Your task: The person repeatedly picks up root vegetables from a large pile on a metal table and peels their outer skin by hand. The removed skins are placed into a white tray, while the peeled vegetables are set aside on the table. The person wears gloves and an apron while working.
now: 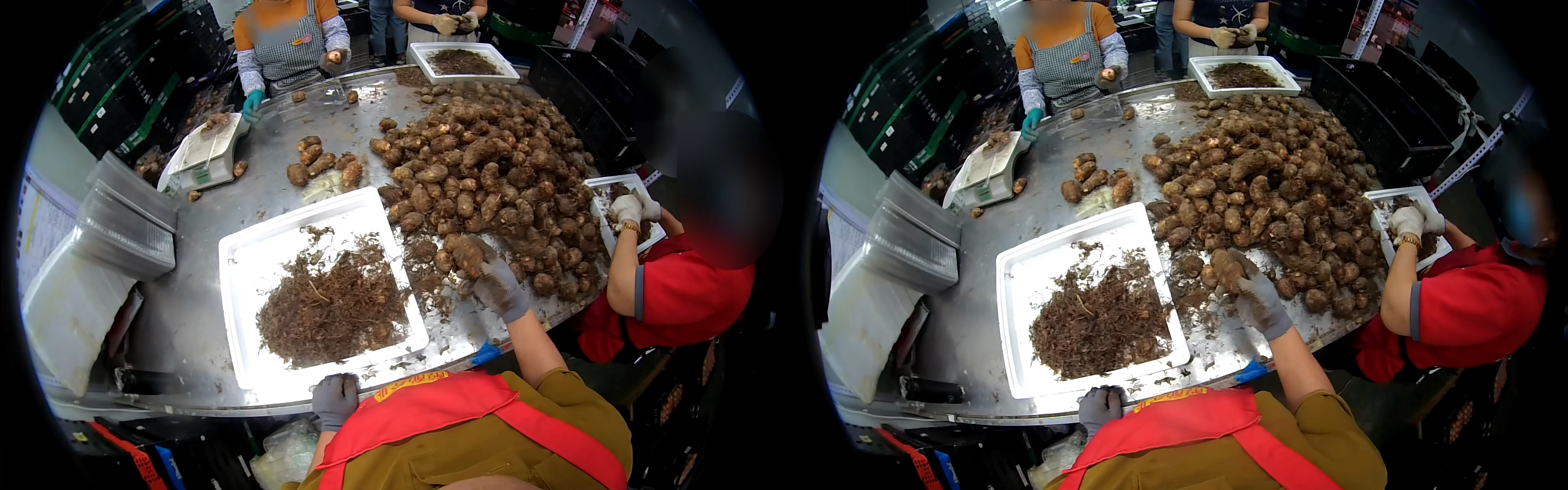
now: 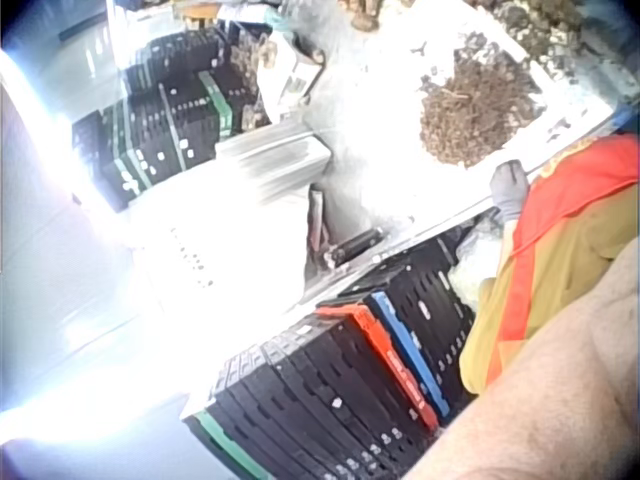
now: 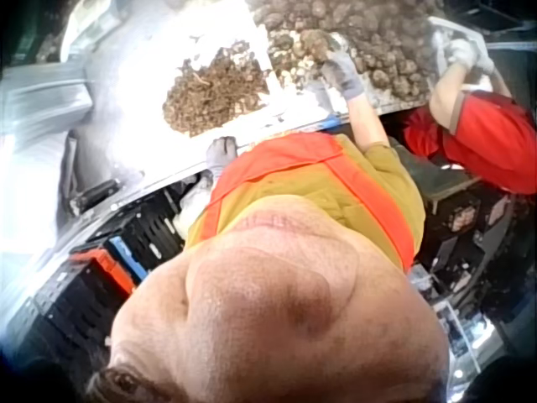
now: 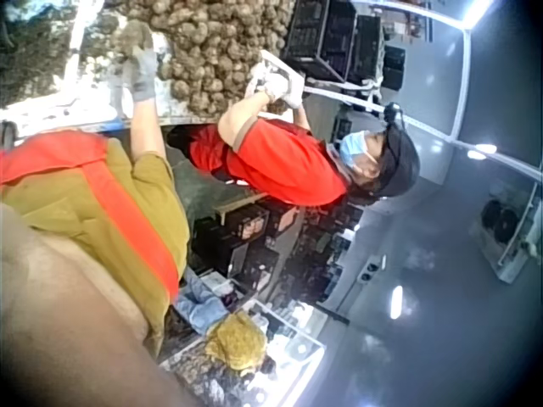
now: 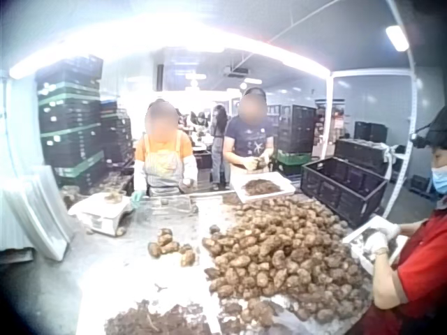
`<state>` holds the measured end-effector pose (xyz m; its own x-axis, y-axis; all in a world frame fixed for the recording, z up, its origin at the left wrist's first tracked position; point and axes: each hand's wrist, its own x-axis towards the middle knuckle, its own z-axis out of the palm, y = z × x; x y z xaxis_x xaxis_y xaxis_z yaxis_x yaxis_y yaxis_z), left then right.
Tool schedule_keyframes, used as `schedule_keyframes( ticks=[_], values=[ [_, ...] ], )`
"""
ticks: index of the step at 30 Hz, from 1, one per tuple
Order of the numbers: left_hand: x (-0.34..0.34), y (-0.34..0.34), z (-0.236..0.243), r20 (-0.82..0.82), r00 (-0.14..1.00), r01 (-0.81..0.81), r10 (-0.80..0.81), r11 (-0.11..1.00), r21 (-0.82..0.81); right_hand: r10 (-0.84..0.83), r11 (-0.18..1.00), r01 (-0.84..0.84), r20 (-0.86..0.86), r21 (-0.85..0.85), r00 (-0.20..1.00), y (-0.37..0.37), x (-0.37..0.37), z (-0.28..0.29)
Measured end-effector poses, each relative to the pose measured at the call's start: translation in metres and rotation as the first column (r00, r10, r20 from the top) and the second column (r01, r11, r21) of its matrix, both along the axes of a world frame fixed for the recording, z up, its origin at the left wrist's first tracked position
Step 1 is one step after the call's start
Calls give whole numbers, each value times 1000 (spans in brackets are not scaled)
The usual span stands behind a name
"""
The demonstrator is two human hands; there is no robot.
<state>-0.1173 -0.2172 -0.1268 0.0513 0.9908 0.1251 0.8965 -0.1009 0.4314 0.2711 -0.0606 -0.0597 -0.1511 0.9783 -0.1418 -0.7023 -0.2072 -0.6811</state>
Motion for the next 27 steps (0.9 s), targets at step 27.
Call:
schedule_keyframes(
  ticks=[27],
  values=[
    [-4,4,-23,15,1000,-14,15,1000,-8,-476,878,397,560,266,678,164,160,137]
  ],
)
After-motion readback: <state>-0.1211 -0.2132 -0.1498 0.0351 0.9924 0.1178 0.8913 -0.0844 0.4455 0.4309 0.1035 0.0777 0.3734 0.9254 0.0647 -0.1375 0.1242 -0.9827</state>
